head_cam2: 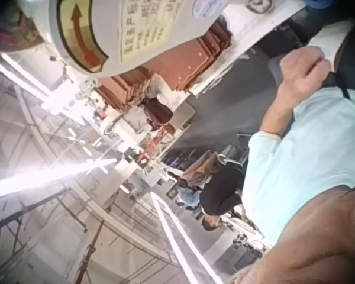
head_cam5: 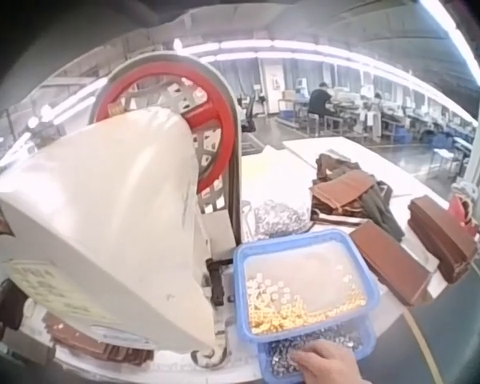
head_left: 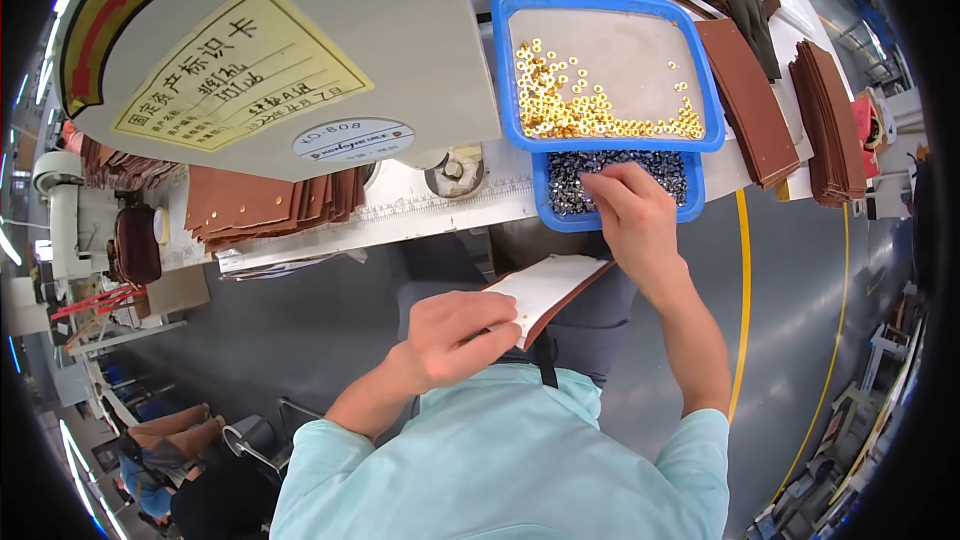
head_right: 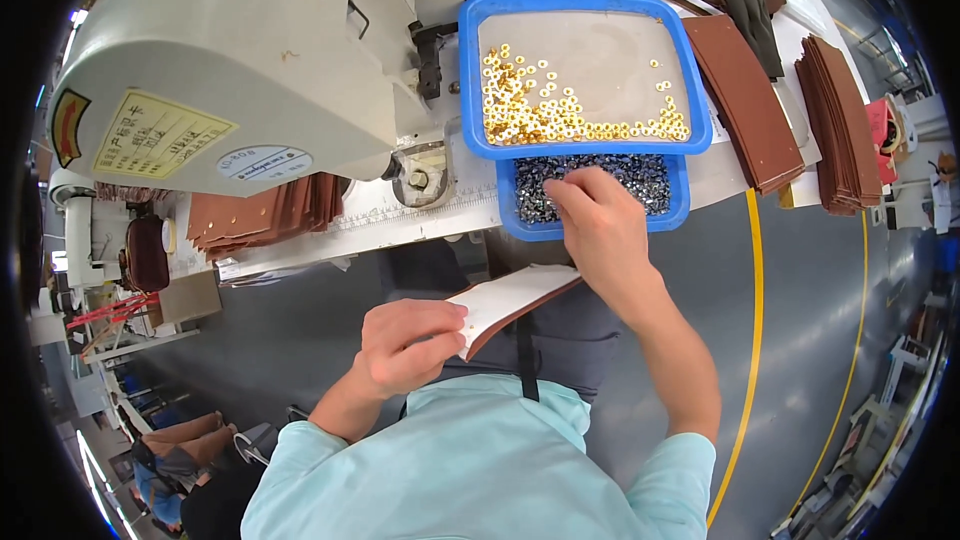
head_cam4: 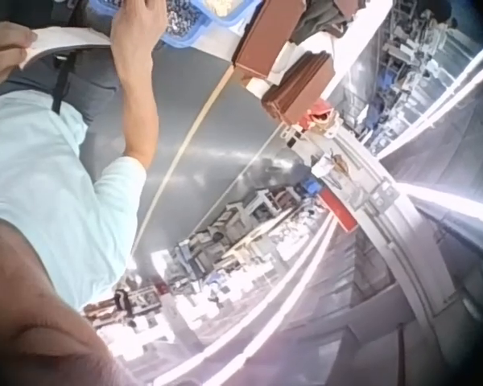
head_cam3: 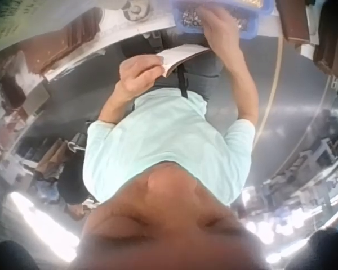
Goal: The person is attaching metal studs to leather panels using a riveting or assembly machine in a factory setting.
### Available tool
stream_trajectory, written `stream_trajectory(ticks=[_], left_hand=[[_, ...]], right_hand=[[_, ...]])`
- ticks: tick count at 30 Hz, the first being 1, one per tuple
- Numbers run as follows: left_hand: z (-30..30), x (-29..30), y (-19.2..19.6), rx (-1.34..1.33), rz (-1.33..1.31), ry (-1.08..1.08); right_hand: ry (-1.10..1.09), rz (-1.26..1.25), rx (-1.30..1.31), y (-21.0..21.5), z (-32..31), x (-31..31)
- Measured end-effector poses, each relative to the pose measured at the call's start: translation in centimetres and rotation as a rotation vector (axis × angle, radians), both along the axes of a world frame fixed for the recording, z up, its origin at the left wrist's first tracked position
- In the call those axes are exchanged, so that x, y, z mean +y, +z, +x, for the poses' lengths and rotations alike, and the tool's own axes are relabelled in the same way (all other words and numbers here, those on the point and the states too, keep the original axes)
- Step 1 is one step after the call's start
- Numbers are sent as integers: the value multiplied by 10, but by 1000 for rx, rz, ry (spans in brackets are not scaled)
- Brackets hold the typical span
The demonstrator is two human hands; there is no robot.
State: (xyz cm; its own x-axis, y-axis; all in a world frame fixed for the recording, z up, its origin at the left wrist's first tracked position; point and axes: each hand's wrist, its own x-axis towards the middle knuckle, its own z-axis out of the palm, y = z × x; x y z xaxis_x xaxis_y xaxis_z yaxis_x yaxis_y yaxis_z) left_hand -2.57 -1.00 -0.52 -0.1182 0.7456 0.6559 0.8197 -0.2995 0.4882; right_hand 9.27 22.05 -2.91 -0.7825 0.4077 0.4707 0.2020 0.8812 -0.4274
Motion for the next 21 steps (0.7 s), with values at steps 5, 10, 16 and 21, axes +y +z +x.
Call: stream_trajectory(ticks=[5, 10, 16, 21], left_hand=[[3, 4, 1, 65, 77, -127], [7, 9, -1, 63, 118, -163], [6, 4, -5, 73, 122, -194], [8, 3, -5, 70, 158, -188]], right_hand=[[299, -1089, -143, 40, 25, -24], [471, -1743, -331, 46, 33, -35], [609, -1797, -397, 33, 32, -36], [575, -1933, -495, 31, 28, -38]])
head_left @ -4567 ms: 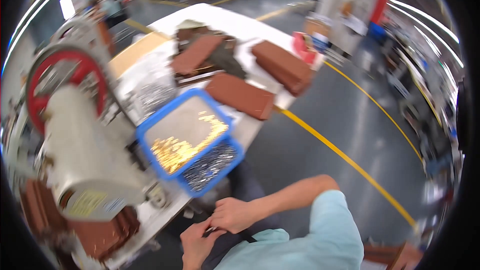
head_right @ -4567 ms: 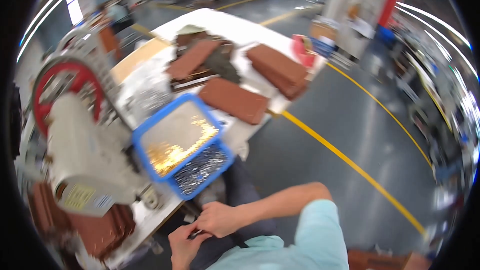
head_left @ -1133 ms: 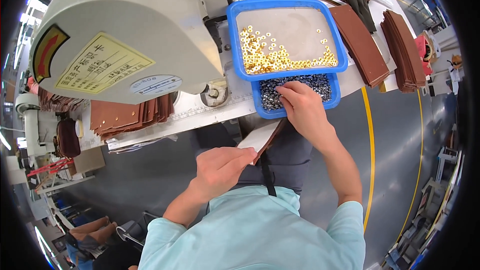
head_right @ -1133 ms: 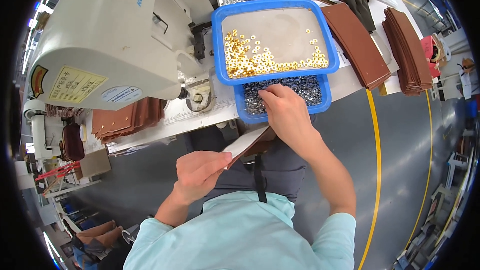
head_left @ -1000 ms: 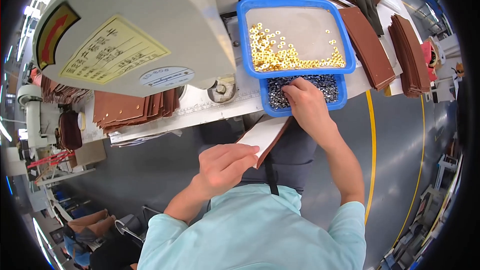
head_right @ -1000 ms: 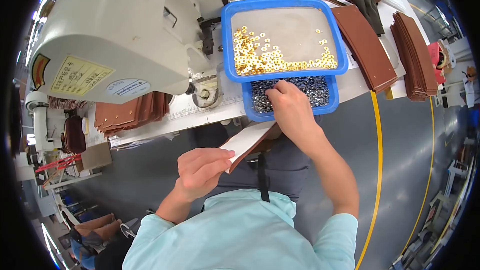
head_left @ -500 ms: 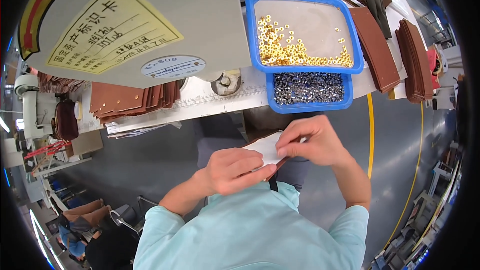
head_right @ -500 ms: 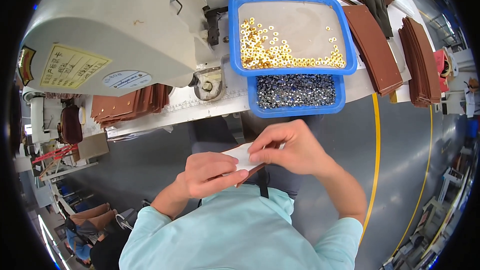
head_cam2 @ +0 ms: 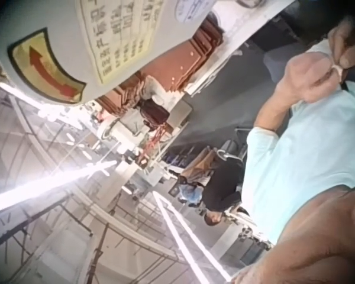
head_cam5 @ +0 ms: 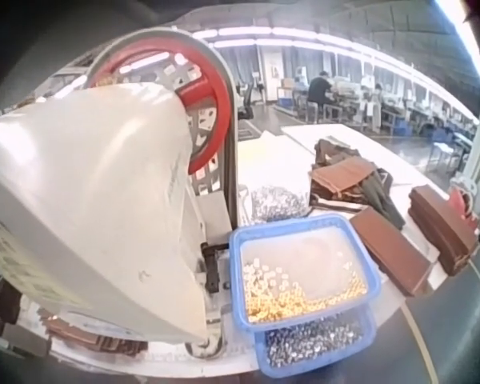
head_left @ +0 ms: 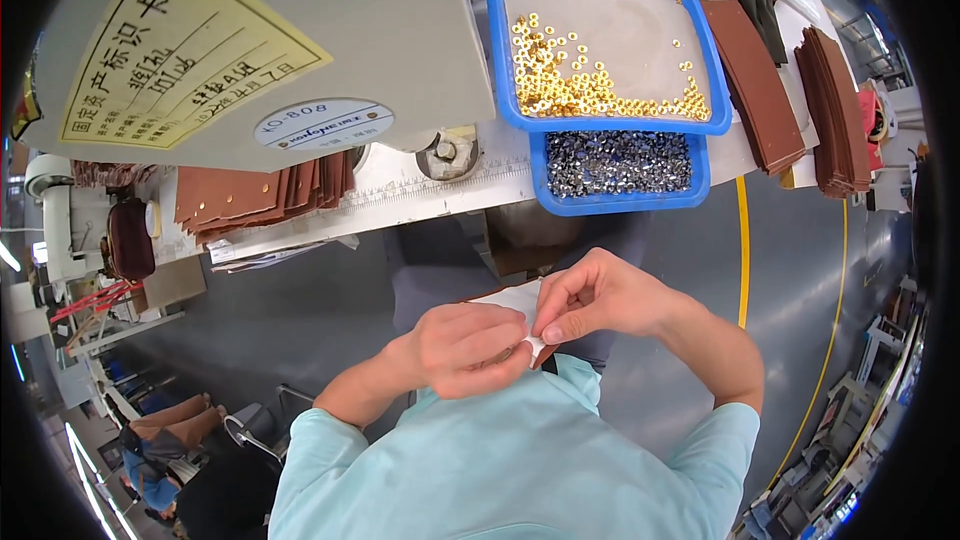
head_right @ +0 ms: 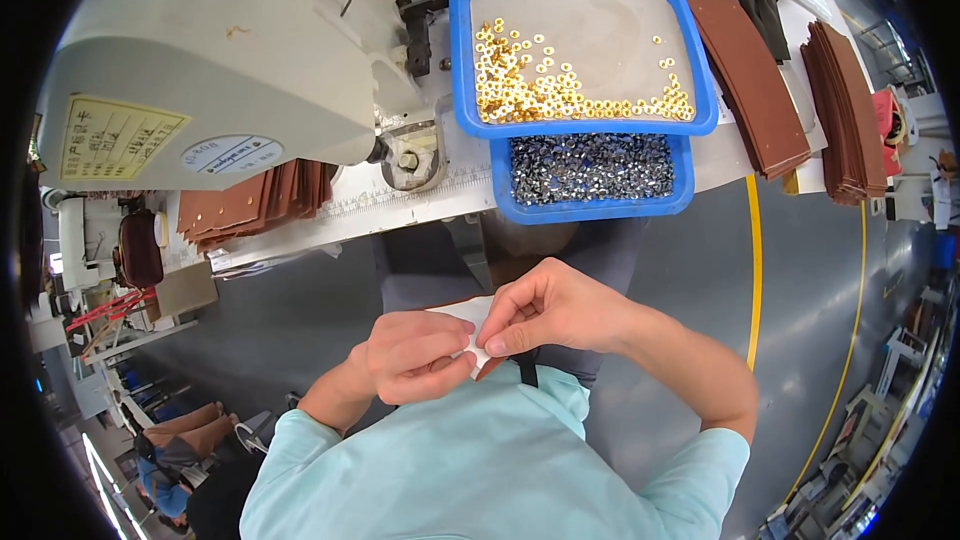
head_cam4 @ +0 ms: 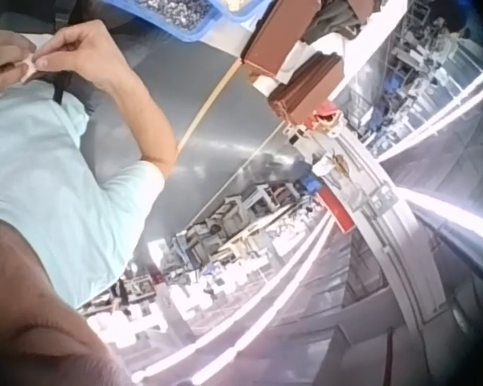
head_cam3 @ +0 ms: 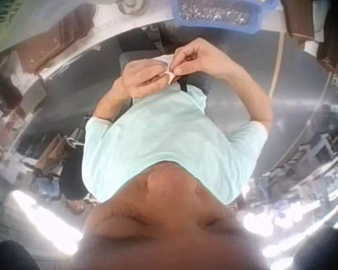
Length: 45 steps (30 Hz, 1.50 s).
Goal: The person is attaching metal studs to leather panels using a riveting or assembly machine in a factory setting.
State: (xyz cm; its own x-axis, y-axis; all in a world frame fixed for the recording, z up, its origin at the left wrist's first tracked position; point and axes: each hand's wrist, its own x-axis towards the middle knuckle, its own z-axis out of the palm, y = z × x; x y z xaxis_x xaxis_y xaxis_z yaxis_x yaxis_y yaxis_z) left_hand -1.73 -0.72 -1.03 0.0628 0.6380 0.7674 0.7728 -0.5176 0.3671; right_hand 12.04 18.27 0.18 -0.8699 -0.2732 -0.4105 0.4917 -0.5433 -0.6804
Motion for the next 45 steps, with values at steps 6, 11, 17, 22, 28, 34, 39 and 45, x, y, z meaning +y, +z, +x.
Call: stream_trajectory(ticks=[6, 11, 17, 22, 28, 34, 39, 45], left_hand=[[-2, -5, -1, -16, -61, -47], [-4, -7, -3, -48, -94, -33], [-2, -5, -6, -53, -56, -6], [-2, -10, -6, -76, -144, -11], [-1, -13, -6, -153, -208, -14], [1, -17, -1, -253, -285, 37], [9, -14, 5, -287, -307, 68], [13, -15, 5, -374, -341, 174]], right_hand=[[14, -51, -122, -3, -2, -3], [-99, 376, 162, 4, 7, -13], [-216, 763, 371, 8, 17, -31], [-263, 1050, 632, 4, 17, -29], [-258, 1160, 751, 0, 18, -30], [-309, 1226, 798, -9, 16, -32], [-342, 1162, 801, -7, 17, -26], [-301, 1167, 757, -11, 13, -26]])
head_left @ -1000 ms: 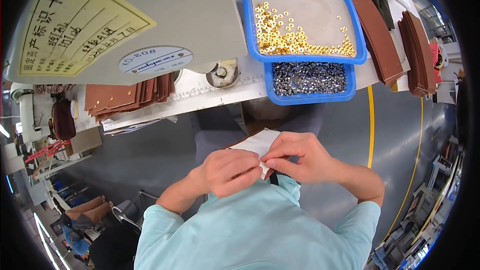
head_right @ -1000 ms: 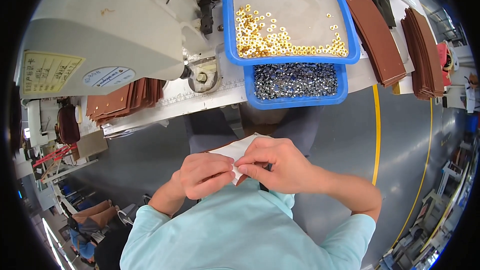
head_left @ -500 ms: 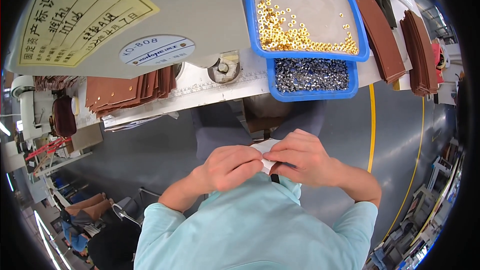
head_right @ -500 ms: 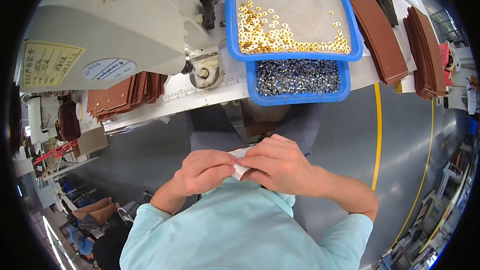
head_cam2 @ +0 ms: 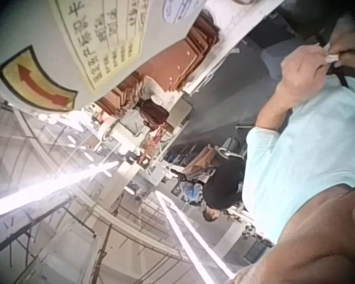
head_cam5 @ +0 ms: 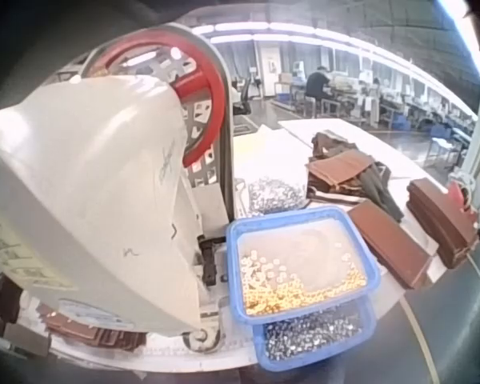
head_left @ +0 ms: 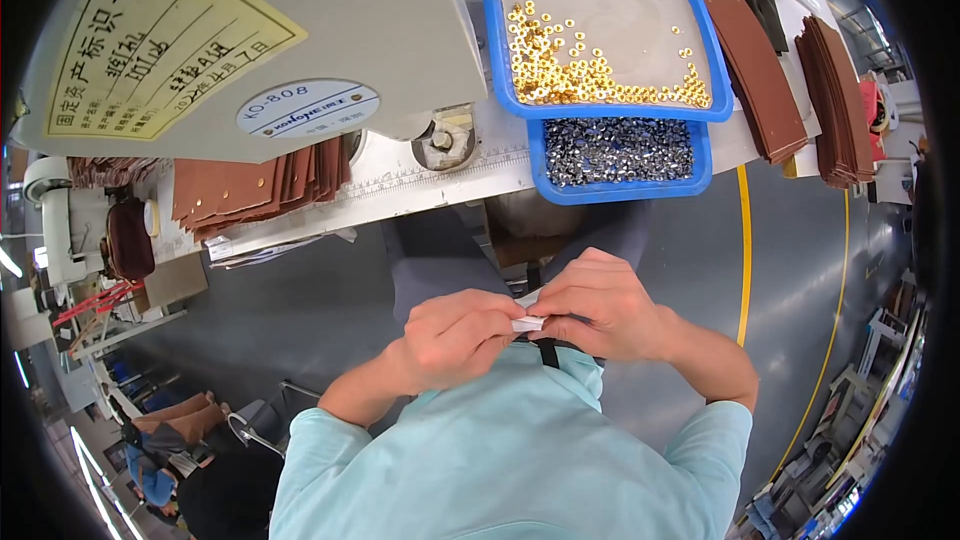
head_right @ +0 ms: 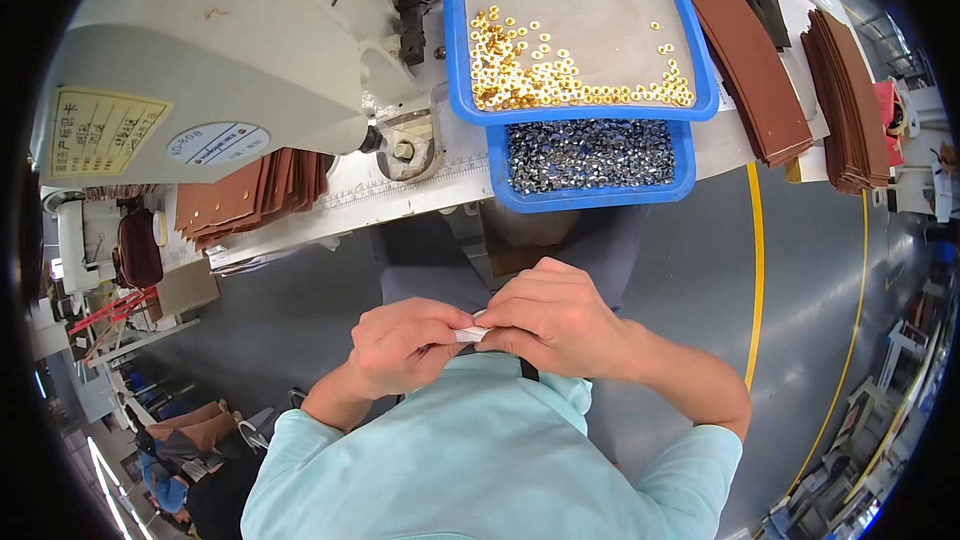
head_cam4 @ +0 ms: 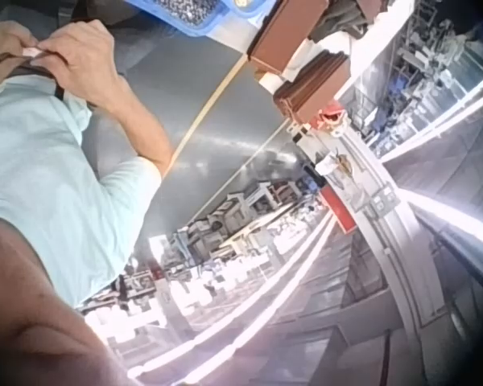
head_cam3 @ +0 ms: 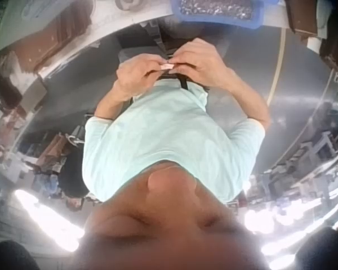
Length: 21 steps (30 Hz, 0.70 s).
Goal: The person is attaching metal studs to leather panels using a riveting or assembly machine in a factory setting.
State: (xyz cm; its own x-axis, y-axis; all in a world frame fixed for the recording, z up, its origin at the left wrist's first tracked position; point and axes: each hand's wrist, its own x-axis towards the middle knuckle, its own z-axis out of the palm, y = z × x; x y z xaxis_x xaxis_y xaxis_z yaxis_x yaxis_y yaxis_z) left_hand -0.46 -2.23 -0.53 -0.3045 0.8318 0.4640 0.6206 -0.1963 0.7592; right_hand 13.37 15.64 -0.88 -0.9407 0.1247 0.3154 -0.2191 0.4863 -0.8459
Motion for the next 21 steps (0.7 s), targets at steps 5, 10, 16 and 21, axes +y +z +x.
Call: stream_trajectory(ticks=[5, 10, 16, 21], left_hand=[[-1, 1, 2, -30, -13, 24], [-1, 2, 7, -74, -43, 62], [-2, 9, 22, -319, -160, 108], [-9, 13, 22, -77, -368, -72]], right_hand=[[-15, 11, 50, -1, -3, 0], [-22, 69, 82, -1, -5, 3], [-82, 212, 168, -7, -6, 0], [-119, 261, 232, -10, -5, -7]])
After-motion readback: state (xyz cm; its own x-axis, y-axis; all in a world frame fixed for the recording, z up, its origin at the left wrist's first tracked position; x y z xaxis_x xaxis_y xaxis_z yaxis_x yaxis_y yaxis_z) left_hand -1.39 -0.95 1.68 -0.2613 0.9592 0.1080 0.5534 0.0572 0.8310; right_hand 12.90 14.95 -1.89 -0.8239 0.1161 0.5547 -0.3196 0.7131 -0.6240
